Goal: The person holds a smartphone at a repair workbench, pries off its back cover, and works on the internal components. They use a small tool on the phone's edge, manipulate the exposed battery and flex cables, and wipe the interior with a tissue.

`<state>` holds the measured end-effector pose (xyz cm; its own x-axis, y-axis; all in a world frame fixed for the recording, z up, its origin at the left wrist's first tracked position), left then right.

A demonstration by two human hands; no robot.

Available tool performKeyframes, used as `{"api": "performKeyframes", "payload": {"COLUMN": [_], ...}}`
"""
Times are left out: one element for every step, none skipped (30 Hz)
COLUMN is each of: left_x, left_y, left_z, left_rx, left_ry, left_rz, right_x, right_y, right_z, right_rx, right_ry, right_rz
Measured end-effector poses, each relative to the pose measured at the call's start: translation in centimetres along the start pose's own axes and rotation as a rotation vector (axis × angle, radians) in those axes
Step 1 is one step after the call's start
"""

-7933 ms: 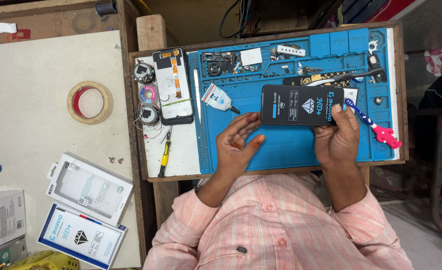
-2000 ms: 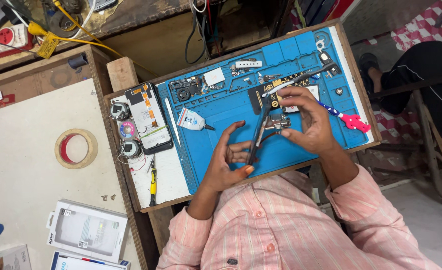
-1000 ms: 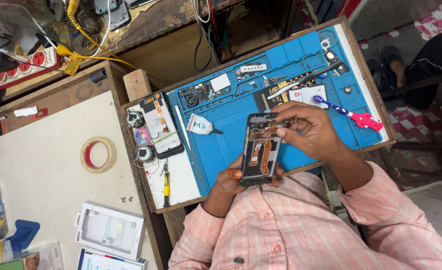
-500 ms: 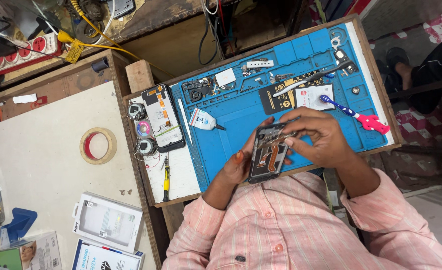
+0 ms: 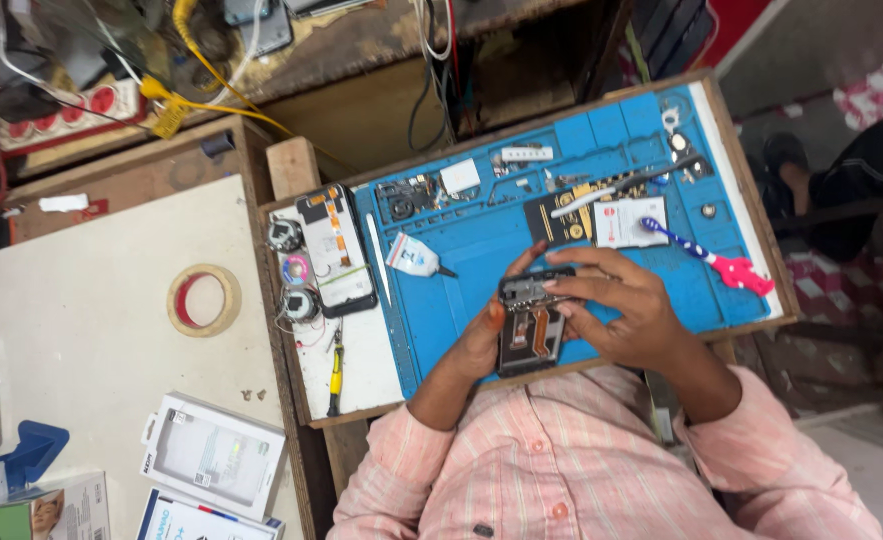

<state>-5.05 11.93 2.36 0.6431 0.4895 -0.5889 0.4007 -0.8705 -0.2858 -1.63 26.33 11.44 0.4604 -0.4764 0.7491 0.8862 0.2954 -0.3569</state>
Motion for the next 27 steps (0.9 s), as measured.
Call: {"api": "performKeyframes", "payload": {"left_x": [0.0,-0.1,0.0,0.1,0.1,0.1,0.2,0.2,0.2,0.3,0.3,0.4,0.5,0.5,0.5,0.5,0.5,0.5,0.5,0.5,0.6,0.6,0.6,0.5,0.5,0.6,0.6], "left_y": [-0.1,-0.1,-0.2,-0.3,-0.4,-0.5,-0.5,-0.5,-0.5,-0.4,-0.4,-0.4,-0.4,-0.4,-0.4,-0.4,-0.4,-0.4,-0.3,-0.3,-0.3,-0.3,-0.3,-0.4,-0.4,-0.5,-0.6], "left_z": [-0.1,-0.1,-0.1,0.0,0.1,0.2,0.2,0.4,0.6,0.7,0.8,0.9,1.0,1.0,1.0,1.0,1.2,1.4,1.5,1.6,1.6,1.6,1.6,1.6,1.6,1.6,1.6], "left_rx": [0.011,0.007,0.003,-0.001,0.001,0.002,0.002,-0.015,-0.033,-0.052,-0.062,-0.074,-0.086,-0.079,-0.071,-0.064,-0.092,-0.121,-0.151,-0.156,-0.162,-0.167,-0.17,-0.173,-0.176,-0.175,-0.176], "left_ry": [-0.018,-0.004,0.01,0.026,0.041,0.058,0.077,0.045,0.015,-0.014,-0.035,-0.056,-0.076,-0.08,-0.085,-0.09,-0.091,-0.094,-0.096,-0.099,-0.102,-0.103,-0.112,-0.123,-0.133,-0.109,-0.082], "left_rz": [0.002,-0.002,-0.005,-0.009,-0.018,-0.027,-0.034,-0.04,-0.045,-0.049,-0.046,-0.043,-0.039,-0.044,-0.048,-0.052,-0.045,-0.037,-0.03,-0.023,-0.015,-0.006,-0.007,-0.008,-0.01,-0.021,-0.032], "right_x": [-0.1,-0.2,-0.2,-0.2,-0.2,-0.3,-0.3,-0.3,-0.3,-0.3,-0.3,-0.4,-0.4,-0.4,-0.3,-0.2,0.0,0.0,0.0,0.0,0.1,0.2,0.3,0.2,0.2,0.0,-0.1], "right_y": [0.0,-0.1,-0.1,-0.2,-0.2,-0.2,-0.3,-0.3,-0.2,-0.2,-0.2,-0.2,-0.2,-0.2,-0.2,-0.3,-0.3,-0.4,-0.5,-0.6,-0.7,-0.7,-0.7,-0.7,-0.6,-0.5,-0.3], "right_z": [-0.1,-0.2,-0.2,-0.3,-0.3,-0.4,-0.5,-0.6,-0.7,-0.8,-0.8,-0.9,-1.0,-1.0,-1.0,-1.0,-1.0,-1.0,-1.0,-1.0,-1.0,-0.9,-0.8,-0.6,-0.5,-0.4,-0.2], "right_rx": [-0.007,-0.013,-0.018,-0.022,-0.027,-0.029,-0.031,-0.033,-0.038,-0.044,-0.051,-0.052,-0.054,-0.056,-0.059,-0.062,-0.066,-0.051,-0.036,-0.022,-0.029,-0.035,-0.042,-0.057,-0.071,-0.085,-0.128], "right_ry": [0.008,0.013,0.026,0.038,0.049,0.067,0.084,0.099,0.131,0.161,0.191,0.221,0.25,0.281,0.319,0.357,0.395,0.432,0.469,0.506,0.512,0.519,0.528,0.492,0.457,0.422,0.381], "right_rz": [-0.006,-0.015,-0.012,-0.01,-0.008,-0.002,0.003,0.005,0.01,0.014,0.017,0.015,0.013,0.011,0.025,0.039,0.054,0.042,0.03,0.018,0.019,0.019,0.019,0.009,-0.001,-0.01,-0.035]}}
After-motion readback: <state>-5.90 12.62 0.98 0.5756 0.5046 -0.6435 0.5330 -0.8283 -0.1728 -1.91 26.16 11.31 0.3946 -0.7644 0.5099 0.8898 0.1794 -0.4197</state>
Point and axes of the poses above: each hand's wrist, its own y-axis away from the middle knuckle, its own z-axis out of the back of the hand, x = y × z, the point moved 6 cm from there along -y, towards the middle knuckle, and after that the axes turned 14 degrees about x, right-handed, at the moved point
